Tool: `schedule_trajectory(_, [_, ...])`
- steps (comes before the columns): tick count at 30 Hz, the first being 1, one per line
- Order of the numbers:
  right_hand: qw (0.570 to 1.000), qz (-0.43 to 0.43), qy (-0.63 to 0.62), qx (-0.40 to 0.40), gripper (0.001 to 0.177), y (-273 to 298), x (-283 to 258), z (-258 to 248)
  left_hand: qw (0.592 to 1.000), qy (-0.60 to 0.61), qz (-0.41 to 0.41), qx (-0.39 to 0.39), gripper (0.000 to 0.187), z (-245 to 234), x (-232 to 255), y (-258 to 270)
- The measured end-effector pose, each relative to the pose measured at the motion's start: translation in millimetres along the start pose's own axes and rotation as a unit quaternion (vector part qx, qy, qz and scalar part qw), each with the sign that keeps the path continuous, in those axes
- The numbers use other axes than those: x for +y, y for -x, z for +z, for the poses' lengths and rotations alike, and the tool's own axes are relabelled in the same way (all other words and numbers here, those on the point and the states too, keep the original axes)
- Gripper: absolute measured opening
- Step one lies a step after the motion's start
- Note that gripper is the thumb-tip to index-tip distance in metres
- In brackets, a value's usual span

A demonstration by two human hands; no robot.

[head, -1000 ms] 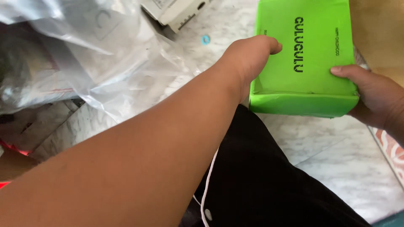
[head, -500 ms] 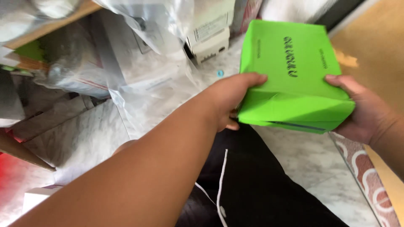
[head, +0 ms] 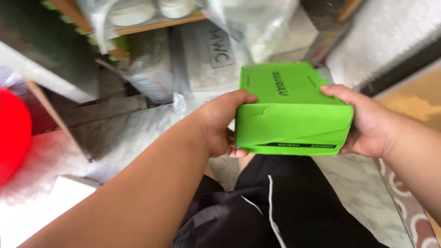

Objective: Organizing various pairs of shoes and placing them into shoeboxes on a rack.

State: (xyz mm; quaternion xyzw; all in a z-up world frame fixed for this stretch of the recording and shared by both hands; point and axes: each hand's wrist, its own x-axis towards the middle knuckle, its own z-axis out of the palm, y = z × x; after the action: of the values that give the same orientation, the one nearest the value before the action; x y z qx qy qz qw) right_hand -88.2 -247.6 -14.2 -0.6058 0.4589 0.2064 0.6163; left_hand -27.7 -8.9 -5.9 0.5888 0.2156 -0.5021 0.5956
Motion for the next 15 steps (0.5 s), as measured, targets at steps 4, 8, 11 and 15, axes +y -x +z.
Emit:
schedule_trajectory(4, [0.998, 0.020, 0.037, -0.038, 0.065, 4.6, -9.2, 48.8, 0.999, 0.020, -0.012, 0.024, 0.047, -50.9, -5.1, 21.9])
schedule_trajectory(8, [0.996, -0.006, 0.048, -0.073, 0.065, 17.7, -22.9, 101.6, 0.996, 0.064, 0.018, 0.062, 0.045, -92.3, -8.3, 28.3])
schedule_trajectory(11, [0.990, -0.024, 0.049, -0.127, 0.065, 7.8, -27.3, 126.9, 0.990, 0.097, 0.038, 0.093, 0.042, -115.1, -7.6, 21.9])
schedule_trajectory(15, [0.987, -0.006, 0.068, -0.144, 0.066, -3.8, -34.4, 148.9, 0.982, 0.129, 0.058, 0.124, 0.038, -133.7, -5.4, 0.3])
